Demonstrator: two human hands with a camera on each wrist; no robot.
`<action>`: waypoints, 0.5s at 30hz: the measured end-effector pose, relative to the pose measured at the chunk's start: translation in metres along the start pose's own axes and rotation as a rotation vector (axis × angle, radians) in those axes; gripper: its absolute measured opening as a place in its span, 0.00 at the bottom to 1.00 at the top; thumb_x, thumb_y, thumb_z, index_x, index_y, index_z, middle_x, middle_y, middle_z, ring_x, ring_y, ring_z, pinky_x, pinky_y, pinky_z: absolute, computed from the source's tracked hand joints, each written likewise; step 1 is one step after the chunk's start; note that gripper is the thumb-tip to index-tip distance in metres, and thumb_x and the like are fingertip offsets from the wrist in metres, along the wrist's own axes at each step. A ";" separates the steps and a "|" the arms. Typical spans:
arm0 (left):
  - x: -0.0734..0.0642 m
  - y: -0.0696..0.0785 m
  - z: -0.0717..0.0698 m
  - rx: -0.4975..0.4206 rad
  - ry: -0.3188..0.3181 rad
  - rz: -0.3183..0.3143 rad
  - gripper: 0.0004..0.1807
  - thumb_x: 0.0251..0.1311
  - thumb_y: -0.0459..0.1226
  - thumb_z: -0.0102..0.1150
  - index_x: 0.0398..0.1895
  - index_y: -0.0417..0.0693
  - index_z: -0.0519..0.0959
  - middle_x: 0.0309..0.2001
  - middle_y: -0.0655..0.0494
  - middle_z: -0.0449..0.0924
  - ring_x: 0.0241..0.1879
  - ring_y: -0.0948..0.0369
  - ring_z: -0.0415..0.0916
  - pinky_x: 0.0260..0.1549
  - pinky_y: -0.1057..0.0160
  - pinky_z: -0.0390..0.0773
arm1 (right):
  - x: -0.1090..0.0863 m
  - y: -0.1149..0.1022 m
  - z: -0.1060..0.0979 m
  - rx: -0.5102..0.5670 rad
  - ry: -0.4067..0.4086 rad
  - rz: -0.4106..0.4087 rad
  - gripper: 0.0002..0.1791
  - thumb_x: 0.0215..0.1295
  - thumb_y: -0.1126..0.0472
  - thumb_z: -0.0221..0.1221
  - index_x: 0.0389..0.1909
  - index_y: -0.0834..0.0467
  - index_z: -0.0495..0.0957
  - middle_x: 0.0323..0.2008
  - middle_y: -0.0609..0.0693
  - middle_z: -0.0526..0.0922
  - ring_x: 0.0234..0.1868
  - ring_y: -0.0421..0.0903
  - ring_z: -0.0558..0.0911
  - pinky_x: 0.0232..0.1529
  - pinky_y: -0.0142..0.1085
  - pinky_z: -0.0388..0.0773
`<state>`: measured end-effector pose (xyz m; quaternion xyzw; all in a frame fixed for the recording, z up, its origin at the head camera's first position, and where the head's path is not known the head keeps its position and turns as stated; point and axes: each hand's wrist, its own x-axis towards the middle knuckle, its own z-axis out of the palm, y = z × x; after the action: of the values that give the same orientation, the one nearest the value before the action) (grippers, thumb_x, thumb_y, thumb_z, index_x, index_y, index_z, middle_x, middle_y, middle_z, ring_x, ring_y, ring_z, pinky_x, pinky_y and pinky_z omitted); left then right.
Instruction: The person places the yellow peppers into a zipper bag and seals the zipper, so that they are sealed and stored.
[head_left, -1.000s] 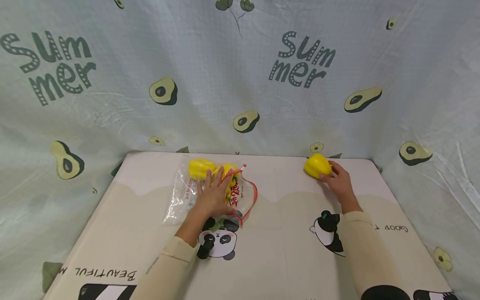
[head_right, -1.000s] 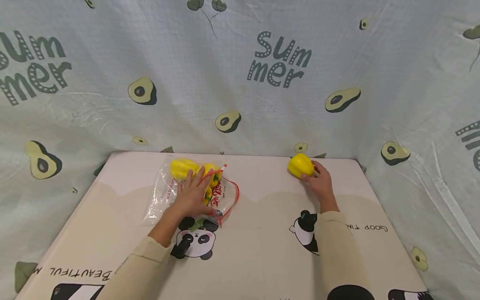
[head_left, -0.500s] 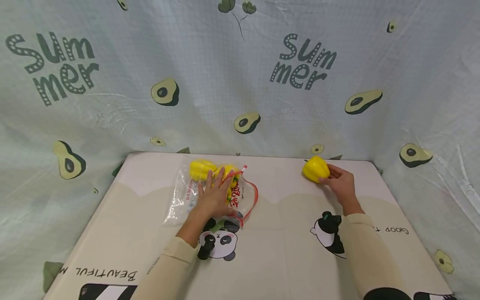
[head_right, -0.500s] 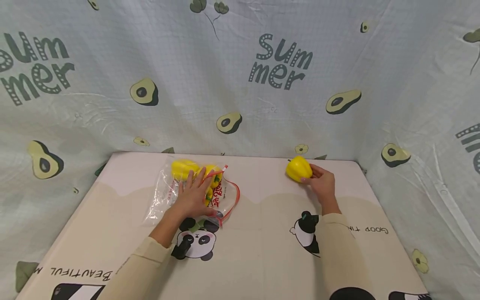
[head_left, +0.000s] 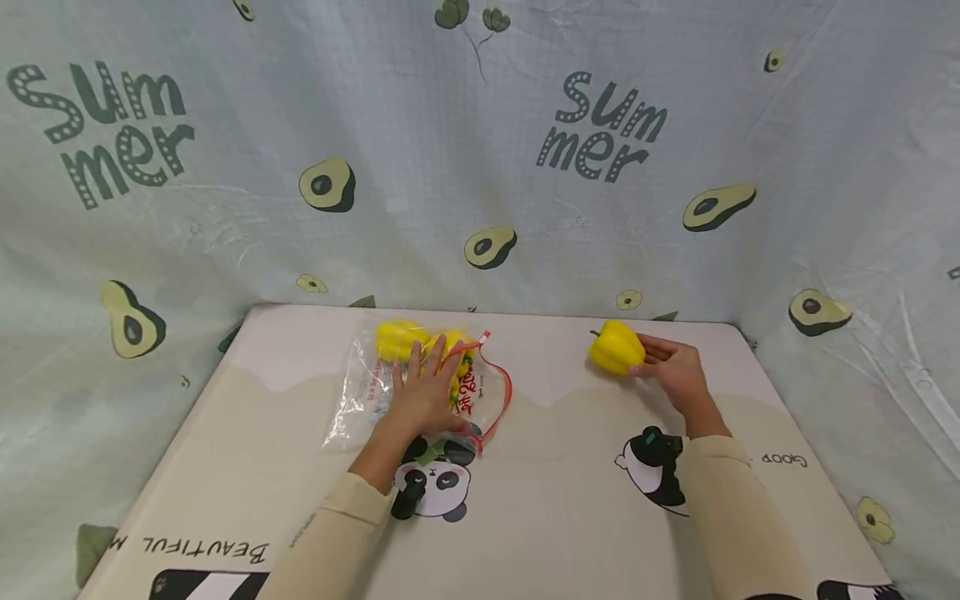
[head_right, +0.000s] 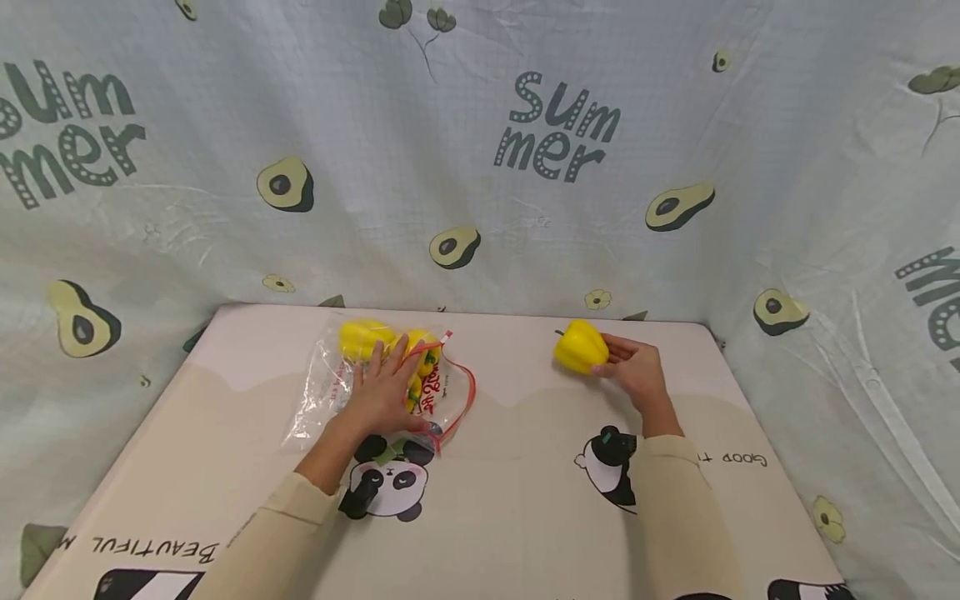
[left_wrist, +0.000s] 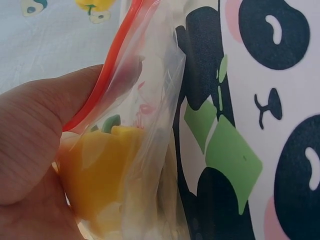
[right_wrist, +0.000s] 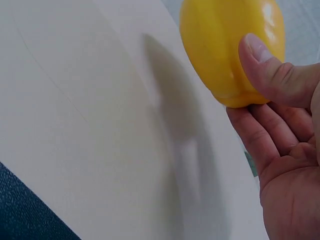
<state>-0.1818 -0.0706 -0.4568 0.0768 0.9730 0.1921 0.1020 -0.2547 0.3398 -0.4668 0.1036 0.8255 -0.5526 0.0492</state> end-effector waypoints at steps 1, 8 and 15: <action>0.000 0.000 0.000 -0.001 -0.003 -0.004 0.68 0.45 0.53 0.82 0.86 0.61 0.48 0.87 0.53 0.27 0.85 0.40 0.21 0.78 0.27 0.31 | -0.001 0.000 0.001 -0.003 -0.008 -0.009 0.40 0.60 0.71 0.72 0.74 0.62 0.69 0.74 0.60 0.72 0.74 0.58 0.74 0.62 0.28 0.77; 0.000 0.001 0.000 -0.010 -0.007 -0.006 0.68 0.45 0.53 0.82 0.86 0.62 0.47 0.87 0.54 0.26 0.85 0.41 0.20 0.77 0.27 0.29 | -0.004 -0.002 0.003 -0.023 -0.044 -0.094 0.40 0.57 0.73 0.73 0.72 0.65 0.71 0.71 0.64 0.74 0.60 0.40 0.85 0.54 0.22 0.81; 0.001 0.001 0.001 -0.022 -0.003 -0.005 0.68 0.45 0.52 0.82 0.86 0.61 0.47 0.87 0.53 0.26 0.85 0.41 0.20 0.77 0.27 0.29 | -0.008 -0.007 0.010 -0.019 -0.072 -0.150 0.39 0.56 0.74 0.73 0.71 0.66 0.72 0.71 0.65 0.75 0.53 0.31 0.84 0.54 0.23 0.81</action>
<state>-0.1829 -0.0690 -0.4574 0.0736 0.9709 0.2026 0.1046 -0.2487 0.3266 -0.4625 0.0209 0.8340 -0.5501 0.0380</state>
